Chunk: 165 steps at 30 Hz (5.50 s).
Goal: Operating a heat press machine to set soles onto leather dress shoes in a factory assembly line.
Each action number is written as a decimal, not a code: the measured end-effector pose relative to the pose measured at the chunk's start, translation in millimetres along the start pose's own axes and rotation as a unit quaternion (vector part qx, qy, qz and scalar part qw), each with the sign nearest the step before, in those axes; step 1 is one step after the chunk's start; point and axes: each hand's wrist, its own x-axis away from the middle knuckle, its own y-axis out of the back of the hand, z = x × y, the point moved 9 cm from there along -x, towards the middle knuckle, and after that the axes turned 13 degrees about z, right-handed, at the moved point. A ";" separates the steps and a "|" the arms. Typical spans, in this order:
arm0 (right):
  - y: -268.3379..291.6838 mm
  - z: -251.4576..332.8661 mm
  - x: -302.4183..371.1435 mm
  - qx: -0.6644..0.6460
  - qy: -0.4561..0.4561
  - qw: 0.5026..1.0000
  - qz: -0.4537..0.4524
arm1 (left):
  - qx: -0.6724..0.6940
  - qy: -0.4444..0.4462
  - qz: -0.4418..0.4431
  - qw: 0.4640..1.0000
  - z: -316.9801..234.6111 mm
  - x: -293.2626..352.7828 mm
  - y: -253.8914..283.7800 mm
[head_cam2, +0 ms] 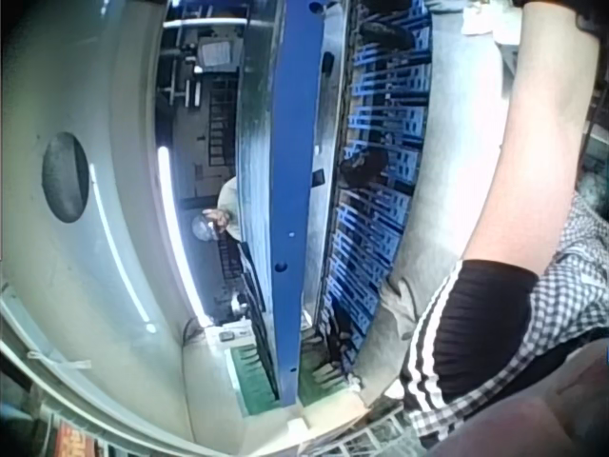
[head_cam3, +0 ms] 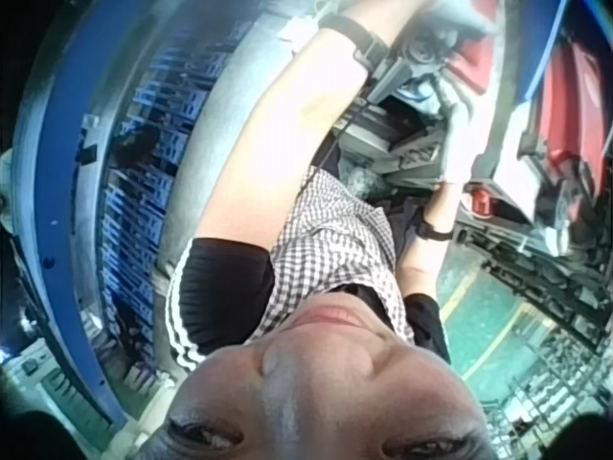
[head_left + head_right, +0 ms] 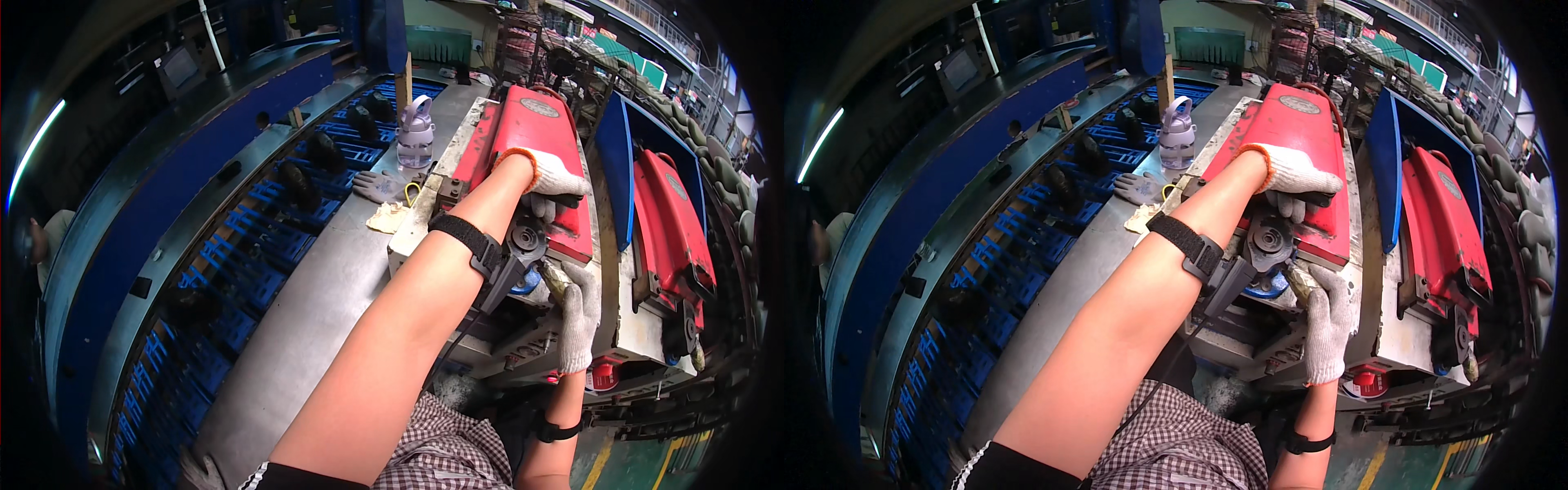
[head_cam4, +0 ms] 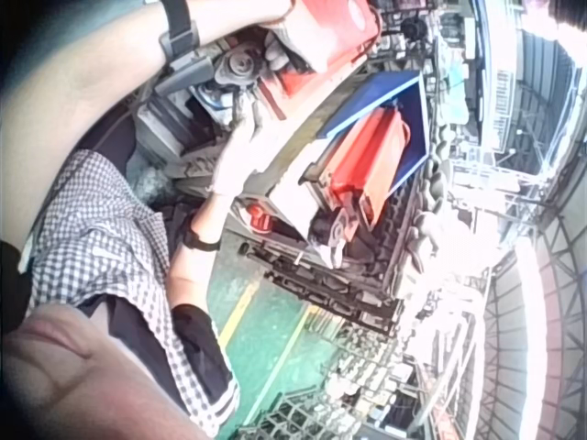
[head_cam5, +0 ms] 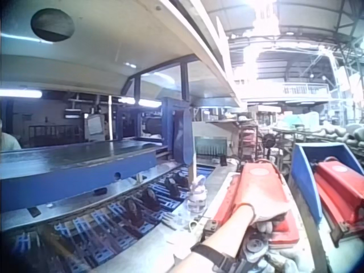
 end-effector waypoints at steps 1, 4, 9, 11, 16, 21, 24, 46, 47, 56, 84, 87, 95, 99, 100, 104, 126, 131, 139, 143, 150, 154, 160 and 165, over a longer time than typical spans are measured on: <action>0.3 -0.1 0.2 0.000 0.000 1.000 0.000 | 0.000 -0.005 -0.002 1.000 -1.7 1.0 -0.6; 1.0 -1.1 0.3 -0.012 -0.002 1.000 0.000 | 0.004 -0.008 0.000 1.000 -4.0 3.3 -2.0; 1.3 -1.8 0.2 -0.006 0.006 1.000 0.007 | 0.005 -0.017 -0.010 1.000 -5.8 3.7 -2.9; -0.1 -0.1 -0.2 -0.004 0.008 1.000 0.006 | 0.004 -0.018 -0.012 1.000 -4.5 4.3 -1.1; -0.7 -0.3 -0.4 -0.004 0.007 1.000 0.006 | 0.000 -0.008 0.000 1.000 0.7 -1.7 1.2; 0.6 0.8 -0.7 -0.014 0.002 1.000 0.005 | 0.012 -0.014 -0.006 1.000 -0.1 -4.4 -0.5; 0.4 2.9 0.3 -0.015 0.000 1.000 0.001 | 0.014 -0.022 -0.012 1.000 -0.9 -2.0 0.3; 0.8 3.9 2.5 -0.013 0.017 1.000 -0.004 | 0.036 -0.022 -0.023 0.999 -5.0 5.0 -1.1; 1.1 4.5 2.4 -0.004 0.019 1.000 -0.004 | 0.039 -0.021 -0.020 0.999 -5.2 5.6 -1.6; 0.7 2.0 2.2 -0.012 0.013 1.000 -0.006 | 0.013 -0.023 -0.026 0.999 -7.8 7.6 -0.8; -0.6 2.6 2.2 -0.042 0.022 0.999 0.002 | 0.006 -0.019 -0.015 1.000 -2.1 -5.0 1.1; -0.8 5.2 2.4 -0.045 0.013 0.999 0.002 | 0.013 -0.013 -0.015 1.000 -1.4 -5.0 0.8; 0.2 5.0 2.9 -0.005 0.016 1.000 0.006 | 0.038 -0.003 -0.013 0.999 2.3 -5.6 -0.6; 0.0 3.6 2.8 -0.028 0.006 1.000 0.006 | 0.026 -0.011 -0.029 0.999 1.0 -3.1 1.2; -0.2 3.2 3.3 -0.027 0.006 1.000 0.006 | 0.023 -0.010 -0.026 0.999 1.5 -3.2 0.9; -1.0 1.6 6.9 -0.037 0.006 0.999 0.007 | 0.008 -0.008 -0.030 0.999 0.2 -2.9 2.5; 395.6 -167.9 119.6 0.322 -0.236 0.908 -0.129 | -0.061 -0.001 -0.092 0.994 -6.6 12.9 0.4; 403.9 -178.1 119.2 0.300 -0.201 0.922 -0.143 | -0.187 -0.005 -0.200 0.962 -15.6 21.8 8.0; 401.7 -172.0 112.5 0.362 -0.240 0.890 -0.138 | -0.272 0.000 -0.349 0.897 -17.2 26.5 2.1; 402.8 -173.0 113.6 0.361 -0.239 0.891 -0.137 | -0.281 0.003 -0.359 0.890 -22.4 30.8 -2.1; 398.6 -168.6 107.2 0.378 -0.226 0.888 -0.135 | -0.283 0.007 -0.376 0.882 -17.6 35.7 -4.9; 401.4 -163.9 116.7 0.362 -0.242 0.888 -0.147 | -0.290 0.001 -0.385 0.876 -28.7 36.5 -10.2; 371.2 -131.5 108.2 0.349 -0.278 0.879 -0.169 | -0.234 -0.038 -0.497 0.835 -55.0 49.2 -23.4; 370.4 -127.3 120.2 0.473 -0.325 0.809 -0.125 | -0.290 -0.238 -0.334 0.865 -138.8 -15.9 -107.2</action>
